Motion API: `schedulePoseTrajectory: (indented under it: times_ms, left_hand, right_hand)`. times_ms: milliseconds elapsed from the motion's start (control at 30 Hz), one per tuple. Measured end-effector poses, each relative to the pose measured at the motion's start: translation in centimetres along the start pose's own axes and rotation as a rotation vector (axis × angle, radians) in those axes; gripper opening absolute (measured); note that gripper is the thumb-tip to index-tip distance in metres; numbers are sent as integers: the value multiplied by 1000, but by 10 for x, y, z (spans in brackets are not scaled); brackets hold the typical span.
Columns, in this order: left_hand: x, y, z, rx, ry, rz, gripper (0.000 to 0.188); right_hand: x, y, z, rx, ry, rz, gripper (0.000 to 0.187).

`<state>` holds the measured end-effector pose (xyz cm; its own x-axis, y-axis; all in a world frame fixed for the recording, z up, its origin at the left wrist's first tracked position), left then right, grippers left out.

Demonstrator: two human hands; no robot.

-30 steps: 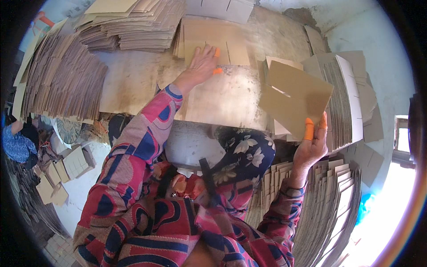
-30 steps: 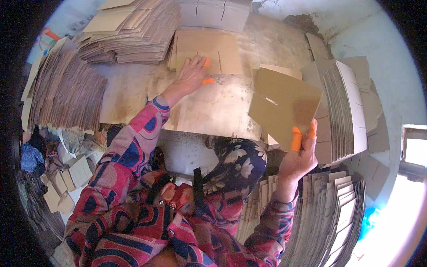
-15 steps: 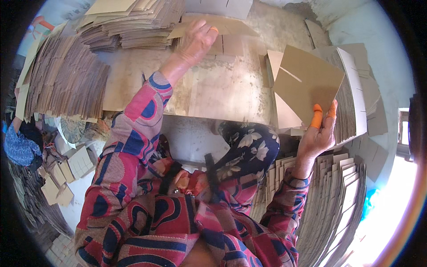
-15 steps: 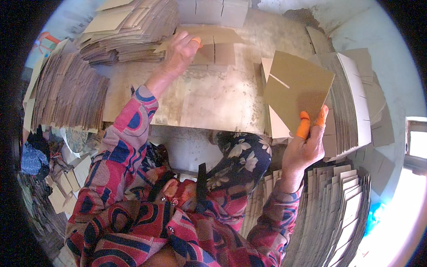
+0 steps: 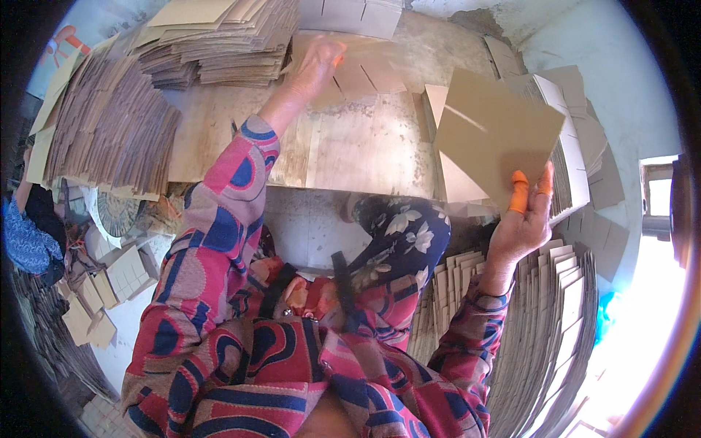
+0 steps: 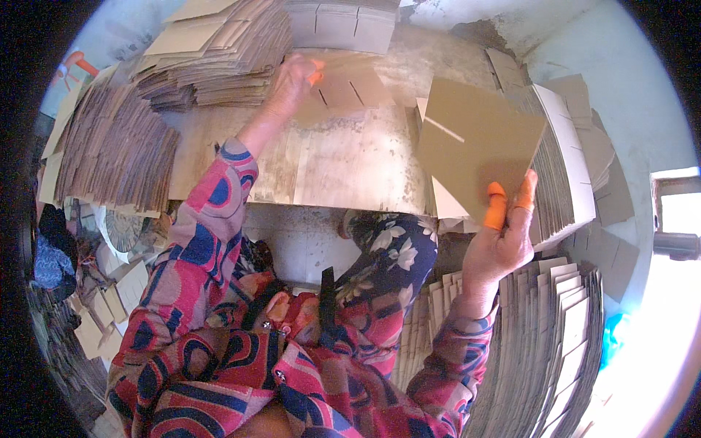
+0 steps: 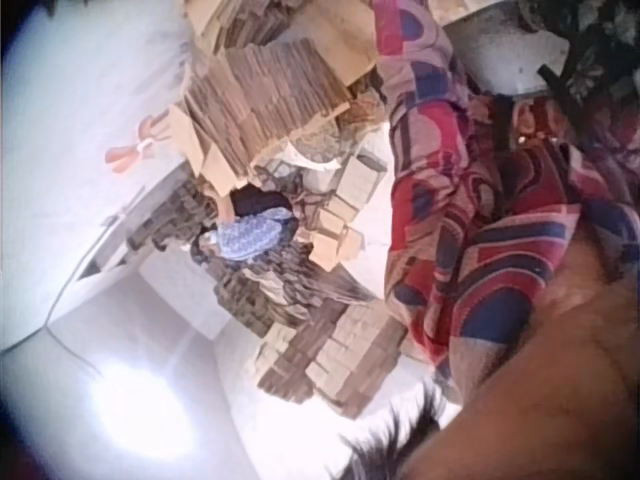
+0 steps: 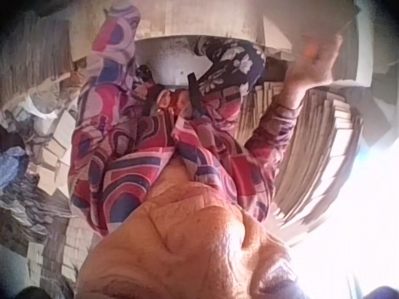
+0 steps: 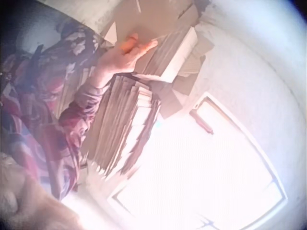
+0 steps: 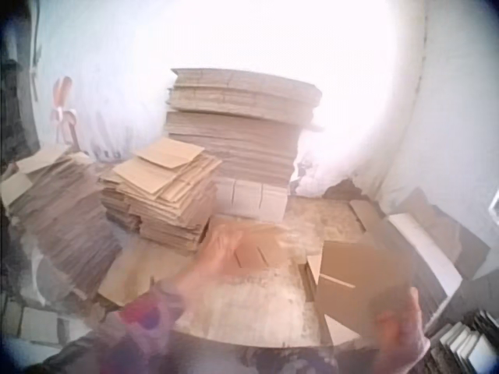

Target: The person repeatedly picks up stacks of pre-scored cardboard sheets, separates them along the score lines, and places the separated pieces into a pile on the table. The process is continuous and repetitive.

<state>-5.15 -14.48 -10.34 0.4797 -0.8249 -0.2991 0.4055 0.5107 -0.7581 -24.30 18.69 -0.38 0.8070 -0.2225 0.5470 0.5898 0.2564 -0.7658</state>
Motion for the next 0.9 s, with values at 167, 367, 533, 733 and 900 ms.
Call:
schedulePoseTrajectory:
  times_ms: [167,367,533,733,900]
  left_hand:
    - [-83,-25,85,-93,25,-229,12]
    - [-113,34,94,355,158,23,7]
    - [-103,61,61,488,152,120,4]
    - [-106,59,62,459,133,101,3]
    - [-104,61,63,442,119,126,3]
  right_hand:
    - [25,-18,16,-145,144,175,38]
    - [57,-38,26,-144,-8,96,35]
    - [69,-48,12,46,-173,40,38]
    - [76,-44,-17,294,-189,-50,39]
    - [76,-38,-37,419,-176,-19,35]
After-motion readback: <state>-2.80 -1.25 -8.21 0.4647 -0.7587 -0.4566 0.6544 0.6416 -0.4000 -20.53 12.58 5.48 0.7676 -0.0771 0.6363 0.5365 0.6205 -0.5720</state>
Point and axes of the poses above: each hand's wrist, its own y-axis away from the middle knuckle, its own z-axis out of the back of the hand, x = y × z, the point moved 4 cm from there along -y, towards the middle knuckle, and after that the axes turned 13 degrees about -x, right-handed, at the moved point
